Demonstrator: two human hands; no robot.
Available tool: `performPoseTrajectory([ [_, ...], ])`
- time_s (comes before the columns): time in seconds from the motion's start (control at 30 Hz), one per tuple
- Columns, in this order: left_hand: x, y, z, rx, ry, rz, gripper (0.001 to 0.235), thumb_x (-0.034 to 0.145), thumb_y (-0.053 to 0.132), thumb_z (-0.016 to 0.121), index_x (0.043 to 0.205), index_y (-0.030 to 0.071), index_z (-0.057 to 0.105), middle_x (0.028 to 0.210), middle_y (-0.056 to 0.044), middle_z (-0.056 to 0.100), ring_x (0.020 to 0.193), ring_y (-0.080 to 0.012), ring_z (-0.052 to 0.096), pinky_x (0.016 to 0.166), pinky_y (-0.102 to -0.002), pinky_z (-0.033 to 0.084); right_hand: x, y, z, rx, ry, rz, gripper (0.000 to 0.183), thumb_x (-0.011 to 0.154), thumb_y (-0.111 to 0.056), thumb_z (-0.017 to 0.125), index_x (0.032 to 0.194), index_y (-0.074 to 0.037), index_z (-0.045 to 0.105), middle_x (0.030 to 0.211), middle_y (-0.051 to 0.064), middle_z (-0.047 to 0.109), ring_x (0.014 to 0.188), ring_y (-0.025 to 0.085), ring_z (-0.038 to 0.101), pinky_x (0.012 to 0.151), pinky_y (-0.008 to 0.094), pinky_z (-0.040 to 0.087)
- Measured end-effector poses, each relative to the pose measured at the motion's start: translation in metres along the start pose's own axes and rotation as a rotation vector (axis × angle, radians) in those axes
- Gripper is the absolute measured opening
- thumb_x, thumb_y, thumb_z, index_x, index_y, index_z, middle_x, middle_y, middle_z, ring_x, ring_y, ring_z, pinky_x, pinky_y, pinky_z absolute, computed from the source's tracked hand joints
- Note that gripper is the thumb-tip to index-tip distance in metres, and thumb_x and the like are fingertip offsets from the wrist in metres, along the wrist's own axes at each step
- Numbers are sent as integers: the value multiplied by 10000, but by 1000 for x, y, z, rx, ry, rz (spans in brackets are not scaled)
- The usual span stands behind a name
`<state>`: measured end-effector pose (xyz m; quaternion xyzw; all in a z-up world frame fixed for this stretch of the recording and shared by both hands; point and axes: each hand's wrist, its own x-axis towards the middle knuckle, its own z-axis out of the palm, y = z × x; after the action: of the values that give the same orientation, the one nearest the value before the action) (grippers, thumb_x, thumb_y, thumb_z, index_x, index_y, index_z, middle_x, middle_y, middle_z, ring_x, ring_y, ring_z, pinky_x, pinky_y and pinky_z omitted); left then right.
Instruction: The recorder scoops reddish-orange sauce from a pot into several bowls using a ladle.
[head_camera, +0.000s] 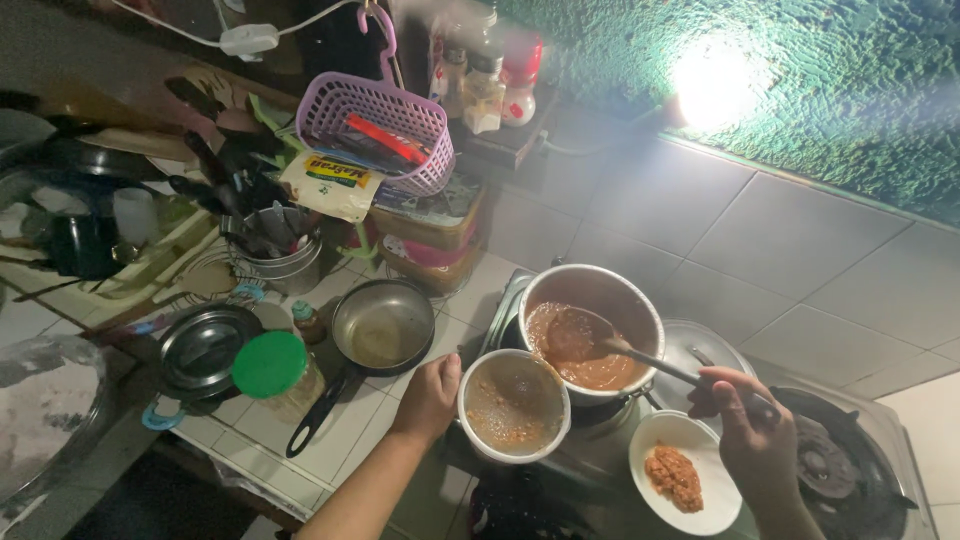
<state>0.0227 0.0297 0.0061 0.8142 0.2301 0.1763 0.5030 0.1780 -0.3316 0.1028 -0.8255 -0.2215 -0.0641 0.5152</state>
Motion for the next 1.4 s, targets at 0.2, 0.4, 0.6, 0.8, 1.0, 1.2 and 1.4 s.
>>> performPoseTrajectory([
  [0.2, 1, -6, 3, 2, 12, 22, 453, 1067, 354, 373, 711, 103, 494, 652, -83, 562, 632, -228, 520, 627, -414, 382, 18, 33, 10, -190, -30, -395, 215, 983, -38, 669, 1170, -112, 746, 1012, 110, 808, 788, 162, 804, 723, 282, 665],
  [0.4, 5, -16, 7, 8, 44, 74, 455, 1066, 339, 375, 708, 87, 497, 662, -129, 587, 648, -275, 526, 659, -454, 380, 41, 42, 31, -271, -96, -421, 245, 1023, -169, 633, 1216, -96, 765, 1059, 80, 814, 825, 166, 769, 789, 303, 600],
  [0.6, 1, -5, 3, 15, 23, 6, 464, 1057, 356, 374, 714, 85, 530, 677, -124, 626, 658, -268, 561, 659, -441, 398, 34, 39, 45, 120, -125, 70, 247, 1066, -181, 600, 1114, -27, 786, 698, 99, 730, 625, 180, 663, 663, 291, 552],
  [0.8, 0, -2, 3, 26, 33, 16, 481, 1056, 377, 351, 722, 76, 523, 701, -142, 618, 683, -292, 563, 667, -451, 393, 37, 53, 43, 490, -104, 358, 315, 1099, -165, 532, 1180, 100, 681, 771, 244, 666, 580, 227, 586, 592, 339, 536],
  [1.0, -1, -1, 4, 18, 11, -27, 457, 1057, 370, 362, 718, 93, 494, 669, -110, 574, 654, -241, 521, 636, -418, 372, 36, 39, 27, 535, 0, 421, 324, 1149, -180, 507, 1137, 92, 681, 738, 241, 633, 575, 214, 577, 628, 323, 542],
  [1.2, 0, -4, 5, 7, 19, -2, 456, 1062, 348, 379, 746, 77, 564, 703, -155, 653, 656, -304, 593, 641, -461, 399, 37, -1, 5, 450, 17, 389, 307, 1167, -167, 462, 1167, 58, 671, 813, 227, 670, 622, 211, 593, 627, 260, 494],
  [1.4, -2, -1, 5, 30, -6, -29, 479, 1076, 358, 365, 764, 78, 598, 737, -157, 681, 676, -296, 621, 646, -453, 418, 40, -50, -23, 344, 63, 349, 322, 1197, -134, 429, 1162, 60, 684, 839, 227, 678, 639, 255, 593, 594, 295, 493],
])
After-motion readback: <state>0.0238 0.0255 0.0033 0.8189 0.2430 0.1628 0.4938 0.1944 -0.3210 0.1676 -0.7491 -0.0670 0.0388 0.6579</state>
